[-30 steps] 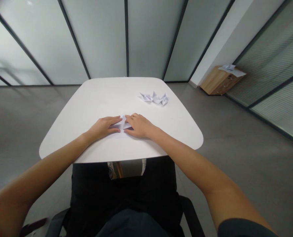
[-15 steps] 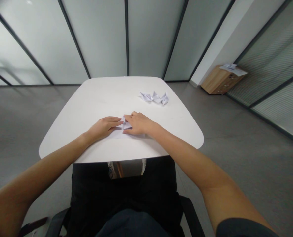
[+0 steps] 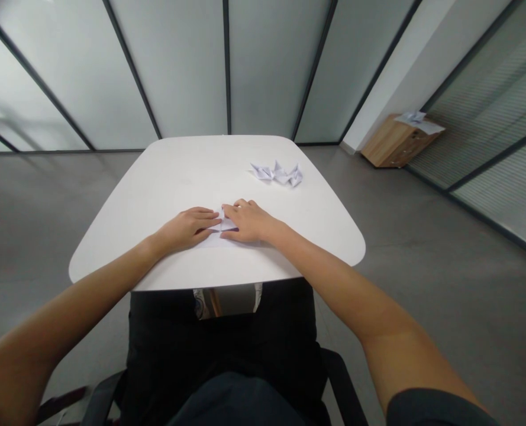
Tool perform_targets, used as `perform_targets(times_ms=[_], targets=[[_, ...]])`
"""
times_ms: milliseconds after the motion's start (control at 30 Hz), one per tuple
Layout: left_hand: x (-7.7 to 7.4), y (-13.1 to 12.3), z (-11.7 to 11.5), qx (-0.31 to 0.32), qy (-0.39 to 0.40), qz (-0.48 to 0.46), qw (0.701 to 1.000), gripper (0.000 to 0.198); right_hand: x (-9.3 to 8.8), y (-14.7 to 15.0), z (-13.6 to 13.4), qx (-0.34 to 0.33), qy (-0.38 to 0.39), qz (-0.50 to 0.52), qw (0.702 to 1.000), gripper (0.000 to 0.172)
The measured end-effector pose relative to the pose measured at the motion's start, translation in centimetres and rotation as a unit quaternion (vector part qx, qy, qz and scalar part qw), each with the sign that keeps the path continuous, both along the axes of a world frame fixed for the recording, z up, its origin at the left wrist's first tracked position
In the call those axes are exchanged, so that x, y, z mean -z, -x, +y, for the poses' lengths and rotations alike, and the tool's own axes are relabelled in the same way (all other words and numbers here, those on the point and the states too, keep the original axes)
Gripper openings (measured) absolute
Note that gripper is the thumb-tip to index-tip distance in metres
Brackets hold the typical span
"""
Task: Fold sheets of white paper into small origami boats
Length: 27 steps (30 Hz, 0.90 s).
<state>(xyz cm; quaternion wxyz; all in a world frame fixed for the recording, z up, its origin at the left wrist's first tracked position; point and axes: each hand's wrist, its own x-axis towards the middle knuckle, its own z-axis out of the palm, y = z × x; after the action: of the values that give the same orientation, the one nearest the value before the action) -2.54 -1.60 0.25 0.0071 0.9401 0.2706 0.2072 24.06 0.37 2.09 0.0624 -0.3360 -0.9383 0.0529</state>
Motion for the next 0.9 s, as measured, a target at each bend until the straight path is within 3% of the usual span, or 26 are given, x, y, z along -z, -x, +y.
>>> perform_targets(times_ms=[133,900], targets=[[-0.44,0.04,-0.34,0.018,0.018,0.009,1.0,0.043,0.21,-0.26,0.01,-0.007,0.002,0.01,1.0,0.083],[0.31,-0.06,0.08,0.006,0.035,0.009,0.999,0.041,0.79,-0.67,-0.44,-0.037,-0.037,0.009,0.999,0.075]])
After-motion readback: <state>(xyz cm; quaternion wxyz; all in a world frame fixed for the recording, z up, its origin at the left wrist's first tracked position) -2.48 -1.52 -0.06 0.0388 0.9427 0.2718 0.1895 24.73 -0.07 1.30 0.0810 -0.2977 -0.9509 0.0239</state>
